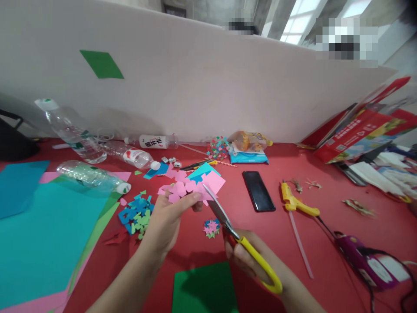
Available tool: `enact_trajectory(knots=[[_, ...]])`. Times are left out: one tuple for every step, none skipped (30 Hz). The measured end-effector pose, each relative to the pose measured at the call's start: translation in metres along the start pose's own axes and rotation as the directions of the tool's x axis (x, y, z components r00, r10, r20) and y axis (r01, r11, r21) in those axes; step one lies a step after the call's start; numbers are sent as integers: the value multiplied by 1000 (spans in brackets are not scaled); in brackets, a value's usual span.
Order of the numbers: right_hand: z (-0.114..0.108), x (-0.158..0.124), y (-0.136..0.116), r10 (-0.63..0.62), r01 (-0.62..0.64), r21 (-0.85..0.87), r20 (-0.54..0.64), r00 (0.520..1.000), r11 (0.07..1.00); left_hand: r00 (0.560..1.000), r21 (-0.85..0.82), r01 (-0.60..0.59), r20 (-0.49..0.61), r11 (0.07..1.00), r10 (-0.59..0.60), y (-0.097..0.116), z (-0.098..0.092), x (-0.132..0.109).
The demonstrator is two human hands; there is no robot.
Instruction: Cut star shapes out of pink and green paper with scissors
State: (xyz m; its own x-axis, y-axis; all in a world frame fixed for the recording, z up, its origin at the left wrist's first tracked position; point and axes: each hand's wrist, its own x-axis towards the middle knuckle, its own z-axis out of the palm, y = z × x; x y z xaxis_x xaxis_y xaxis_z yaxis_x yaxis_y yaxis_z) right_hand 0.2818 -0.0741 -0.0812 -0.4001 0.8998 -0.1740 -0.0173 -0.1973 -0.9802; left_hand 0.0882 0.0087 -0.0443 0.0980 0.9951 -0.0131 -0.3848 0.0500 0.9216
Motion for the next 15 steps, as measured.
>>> enact_trajectory(knots=[[0, 0, 1, 8, -8, 7, 8, 1000, 1000, 1000, 1, -15, -16, 1000, 15, -2, 1, -1], [0, 0, 3, 12, -12, 11, 19, 1000, 1000, 999, 4, -31, -36, 1000, 31, -4, 3, -3], [1, 1, 4, 7, -8, 15, 25, 1000, 1000, 997, 9, -41, -60, 999, 42, -7, 4, -5], [1, 1, 5, -2, 2, 21, 24, 1000, 1000, 995, 14, -47, -85, 999, 48, -10, 6, -6], [2, 1, 6, -12, 11, 31, 22, 1000, 999, 992, 23, -54, -109, 998, 56, -12, 7, -8], [4, 2, 7, -13, 12, 48, 15, 1000, 999, 989, 37, -63, -128, 997, 68, -14, 9, -9], [6, 2, 7, -8, 7, 69, 8, 1000, 998, 987, 57, -74, -142, 996, 81, -16, 10, -10], [8, 2, 8, 1, -1, 90, 0, 1000, 996, 983, 82, -84, -154, 993, 96, -18, 11, -11], [10, 2, 8, 9, -8, 106, -6, 1000, 994, 981, 109, -90, -164, 990, 107, -19, 12, -12], [12, 2, 7, 11, -10, 115, -14, 1000, 993, 978, 135, -93, -175, 987, 116, -20, 13, -13], [14, 2, 7, 5, -2, 115, -26, 1000, 993, 975, 156, -92, -186, 983, 121, -21, 14, -13], [16, 2, 7, -8, 12, 104, -33, 999, 995, 972, 172, -92, -196, 981, 125, -22, 14, -14], [18, 1, 7, -20, 24, 86, -41, 999, 996, 970, 182, -96, -205, 979, 133, -22, 15, -14], [19, 1, 7, -29, 33, 66, -55, 998, 997, 967, 188, -104, -210, 977, 143, -22, 16, -14], [21, 0, 7, -35, 38, 46, -69, 997, 998, 965, 191, -113, -212, 975, 153, -22, 16, -14]])
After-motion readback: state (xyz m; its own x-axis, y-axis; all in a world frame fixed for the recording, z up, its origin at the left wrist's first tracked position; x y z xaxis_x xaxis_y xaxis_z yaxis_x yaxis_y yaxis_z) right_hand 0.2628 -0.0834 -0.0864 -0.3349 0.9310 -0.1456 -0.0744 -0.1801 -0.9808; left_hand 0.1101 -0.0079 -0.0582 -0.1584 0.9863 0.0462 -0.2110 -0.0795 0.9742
